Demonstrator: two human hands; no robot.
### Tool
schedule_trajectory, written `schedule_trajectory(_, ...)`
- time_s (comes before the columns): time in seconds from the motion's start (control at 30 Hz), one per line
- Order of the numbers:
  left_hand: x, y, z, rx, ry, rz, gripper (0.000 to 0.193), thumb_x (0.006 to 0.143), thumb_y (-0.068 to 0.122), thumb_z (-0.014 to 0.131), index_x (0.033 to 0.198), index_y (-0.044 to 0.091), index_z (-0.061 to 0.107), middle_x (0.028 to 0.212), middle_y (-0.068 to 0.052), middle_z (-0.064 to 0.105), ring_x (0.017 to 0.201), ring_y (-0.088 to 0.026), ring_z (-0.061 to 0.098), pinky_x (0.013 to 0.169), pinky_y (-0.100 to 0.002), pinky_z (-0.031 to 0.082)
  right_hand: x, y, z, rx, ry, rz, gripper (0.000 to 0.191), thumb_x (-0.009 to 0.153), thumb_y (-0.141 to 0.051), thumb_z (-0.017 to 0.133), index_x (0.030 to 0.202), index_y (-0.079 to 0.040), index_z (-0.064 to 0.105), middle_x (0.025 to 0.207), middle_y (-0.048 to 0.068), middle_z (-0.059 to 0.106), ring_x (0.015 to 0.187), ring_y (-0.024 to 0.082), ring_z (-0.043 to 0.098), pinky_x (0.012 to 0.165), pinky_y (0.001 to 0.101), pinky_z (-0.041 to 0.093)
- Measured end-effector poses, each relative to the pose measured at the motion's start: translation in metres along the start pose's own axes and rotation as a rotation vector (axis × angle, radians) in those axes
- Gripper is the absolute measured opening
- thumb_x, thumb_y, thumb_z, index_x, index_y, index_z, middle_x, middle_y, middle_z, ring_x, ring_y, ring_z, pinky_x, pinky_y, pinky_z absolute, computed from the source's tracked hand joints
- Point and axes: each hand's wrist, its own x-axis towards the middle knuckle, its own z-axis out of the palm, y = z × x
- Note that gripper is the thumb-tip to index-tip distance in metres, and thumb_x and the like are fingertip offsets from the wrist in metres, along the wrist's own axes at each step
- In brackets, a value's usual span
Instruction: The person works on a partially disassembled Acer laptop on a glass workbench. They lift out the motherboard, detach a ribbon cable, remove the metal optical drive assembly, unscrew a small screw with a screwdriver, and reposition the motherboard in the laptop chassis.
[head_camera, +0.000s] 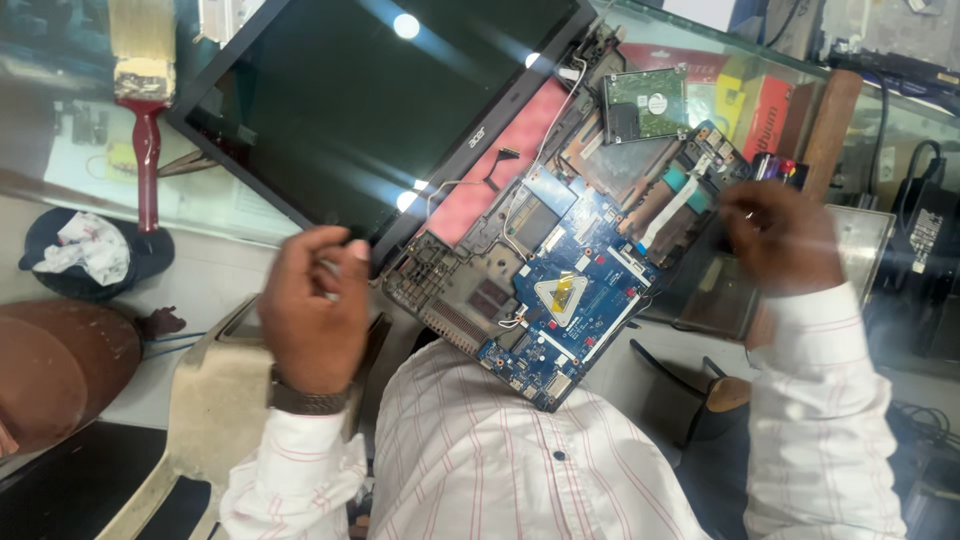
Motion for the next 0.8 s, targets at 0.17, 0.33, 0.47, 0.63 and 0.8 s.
schedule_trajectory(0.17, -0.014, 0.033, 0.056, -0.231, -0.493, -0.069, 0.021, 0.094, 0.021, 0.07, 0.111, 0.01, 0.071, 0.088, -0.005, 0.074, 0.063, -0.015, 0.072, 0.059, -0.03, 0.057, -0.01, -0.013, 0.033, -0.112, -0.155, -0.102, 0.022, 0.094, -0.012, 0.074, 0.116, -0.008, 0.074, 0.103, 0.014, 0.075, 0.088, 0.028, 0.073, 0.077, 0.037, 0.058)
schedule_trajectory(0.33, -0.054, 0.071, 0.128, 0.08, -0.733, 0.428, 0.028, 0.093, 0.023, 0.067, 0.117, 0.009, 0.069, 0.111, -0.009, 0.07, 0.095, -0.028, 0.069, 0.076, -0.042, 0.055, -0.001, -0.027, 0.039, 0.007, -0.071, -0.005, 0.044, 0.096, -0.014, 0.07, 0.14, -0.011, 0.063, 0.107, 0.015, 0.073, 0.09, 0.029, 0.073, 0.081, 0.0383, 0.057)
schedule_trajectory(0.47, -0.064, 0.083, 0.168, 0.458, -0.703, 0.472, 0.036, 0.09, 0.017, 0.061, 0.122, 0.001, 0.064, 0.137, -0.02, 0.058, 0.091, -0.029, 0.07, 0.068, -0.042, 0.058, 0.026, -0.028, 0.031, -0.03, -0.059, -0.058, 0.058, 0.096, -0.012, 0.07, 0.152, -0.013, 0.054, 0.114, 0.015, 0.071, 0.101, 0.031, 0.069, 0.092, 0.0414, 0.054)
schedule_trajectory(0.63, -0.07, 0.089, 0.18, 0.564, -0.757, 0.423, 0.043, 0.087, 0.016, 0.062, 0.125, -0.004, 0.06, 0.151, -0.029, 0.046, 0.083, -0.028, 0.072, 0.061, -0.041, 0.06, 0.086, -0.028, 0.031, -0.291, -0.008, -0.412, 0.075, 0.088, -0.017, 0.078, 0.155, -0.009, 0.048, 0.147, 0.021, 0.055, 0.136, 0.04, 0.05, 0.113, 0.0456, 0.044)
schedule_trajectory(0.8, -0.071, 0.101, 0.185, 0.58, -0.807, 0.342, 0.044, 0.086, 0.016, 0.062, 0.126, -0.003, 0.059, 0.153, -0.028, 0.044, 0.085, -0.03, 0.073, 0.062, -0.042, 0.061, 0.133, -0.034, 0.036, -0.502, -0.222, -0.517, 0.103, 0.071, -0.026, 0.084, 0.159, -0.011, 0.034, 0.15, 0.017, 0.049, 0.14, 0.038, 0.041, 0.12, 0.0521, 0.027)
